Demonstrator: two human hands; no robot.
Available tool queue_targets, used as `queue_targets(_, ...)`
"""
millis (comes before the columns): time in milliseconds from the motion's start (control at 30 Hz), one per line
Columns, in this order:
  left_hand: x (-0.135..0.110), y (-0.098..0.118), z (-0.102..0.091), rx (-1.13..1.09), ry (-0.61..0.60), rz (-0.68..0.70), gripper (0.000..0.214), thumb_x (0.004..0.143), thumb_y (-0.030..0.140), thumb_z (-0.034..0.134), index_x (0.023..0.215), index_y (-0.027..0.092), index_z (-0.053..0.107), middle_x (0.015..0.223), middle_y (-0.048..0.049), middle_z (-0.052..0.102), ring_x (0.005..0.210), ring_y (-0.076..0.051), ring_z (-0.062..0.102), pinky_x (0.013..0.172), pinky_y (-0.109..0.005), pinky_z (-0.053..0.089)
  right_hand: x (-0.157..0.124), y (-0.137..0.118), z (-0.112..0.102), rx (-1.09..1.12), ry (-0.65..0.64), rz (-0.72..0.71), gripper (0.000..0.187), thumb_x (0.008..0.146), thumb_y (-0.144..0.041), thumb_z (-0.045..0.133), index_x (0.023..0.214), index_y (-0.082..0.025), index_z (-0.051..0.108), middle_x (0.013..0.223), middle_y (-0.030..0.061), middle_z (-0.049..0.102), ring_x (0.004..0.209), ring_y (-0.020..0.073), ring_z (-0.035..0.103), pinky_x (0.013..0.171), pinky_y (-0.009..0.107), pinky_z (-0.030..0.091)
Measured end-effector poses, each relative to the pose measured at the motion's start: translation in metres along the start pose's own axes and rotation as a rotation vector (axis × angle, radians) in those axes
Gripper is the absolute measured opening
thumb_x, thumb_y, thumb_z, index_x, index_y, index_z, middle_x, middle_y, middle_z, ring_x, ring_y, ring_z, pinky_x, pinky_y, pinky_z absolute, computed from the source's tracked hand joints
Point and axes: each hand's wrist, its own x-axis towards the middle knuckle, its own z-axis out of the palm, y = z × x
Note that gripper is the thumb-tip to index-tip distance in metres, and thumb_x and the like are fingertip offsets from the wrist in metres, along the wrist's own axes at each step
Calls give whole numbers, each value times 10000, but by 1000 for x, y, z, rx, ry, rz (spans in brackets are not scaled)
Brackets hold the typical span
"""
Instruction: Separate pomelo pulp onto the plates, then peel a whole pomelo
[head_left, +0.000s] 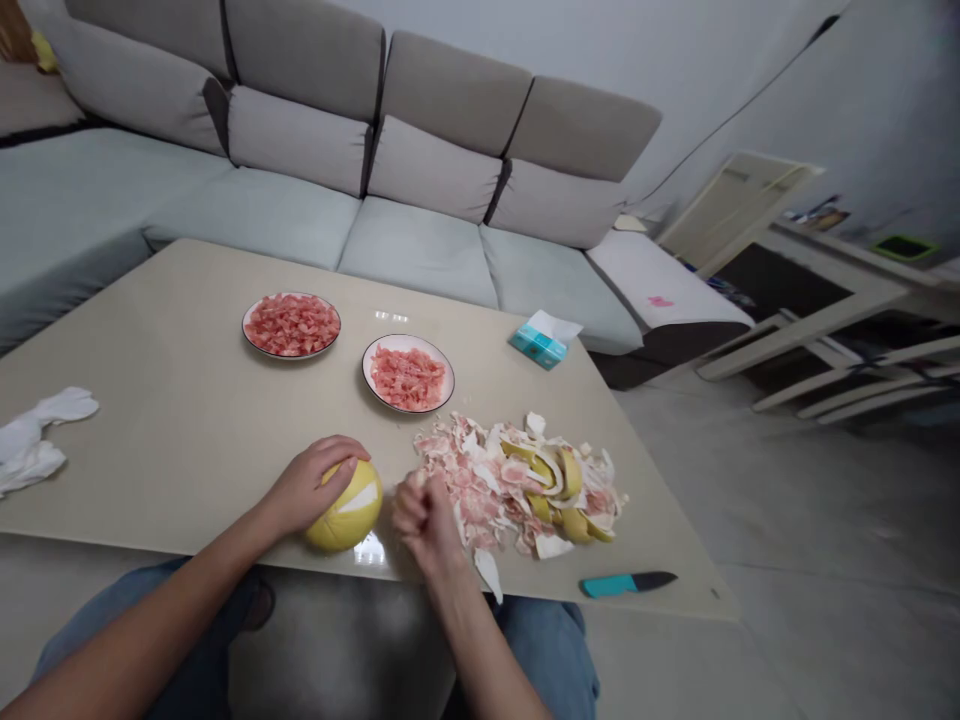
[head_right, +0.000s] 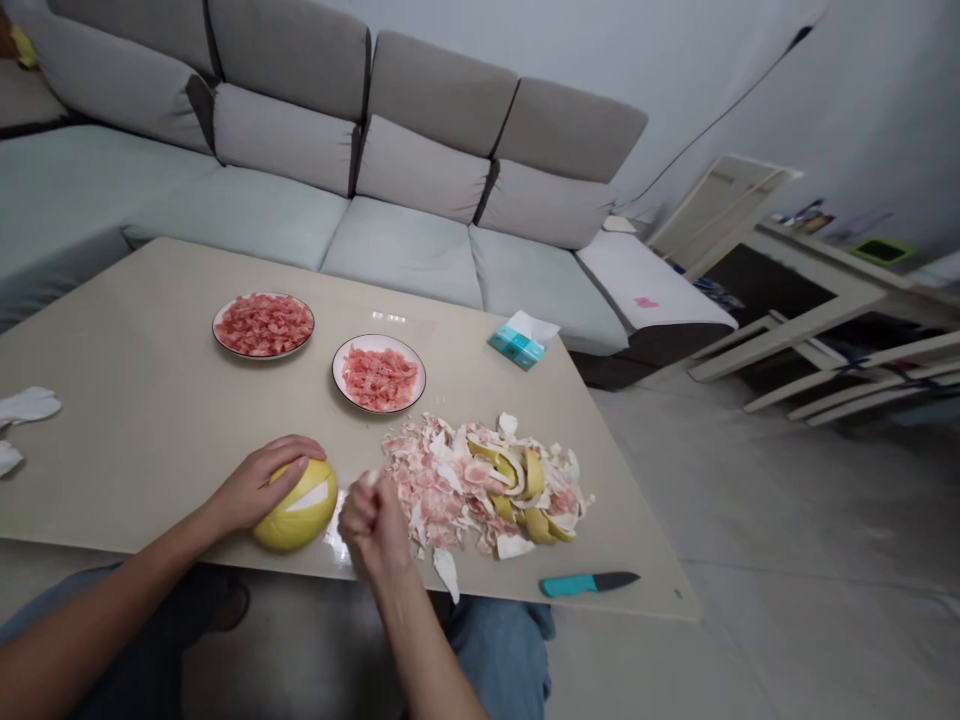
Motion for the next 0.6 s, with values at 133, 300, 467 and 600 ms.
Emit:
queue_targets(133,-3,-6,-6,-42,2,-8,310,945,317,366,1029,205,643,1089,-65,661,1050,-198,595,962,-322,448,2,-11,-39,-340,271,-81,327,877,-339,292,564,-250,267,468,-86,186,418,118,193,402,218,255)
queue_targets(300,-8,-4,-5,-40,-2,12,284,925,292,378,1022,208,631,1100,-62,652,1071,-204,586,983,-335,439,-6,-21,-71,-752,268,-50,167,789,-210,541,625,-182,536,556,-7,518,585,151,499,556,246,320)
queue_targets(467,-15,6,4,4,44,-62,199,887,251,410,965,203,587,1085,-70,645,1059,-221,589,963,-375,454,-17,-36,-54,-1316,403,50,307,851,-80,480,1134,-113,594,799,147,690,715,222,644,602,275,354)
queue_targets(600,-18,9,7,42,71,-88,147,890,307,463,919,208,568,1073,-68,646,1050,-222,595,950,-371,458,-34,-44,-14,-1157,158,-193,262,930,-401,479,930,-193,638,804,75,707,720,191,652,623,249,387)
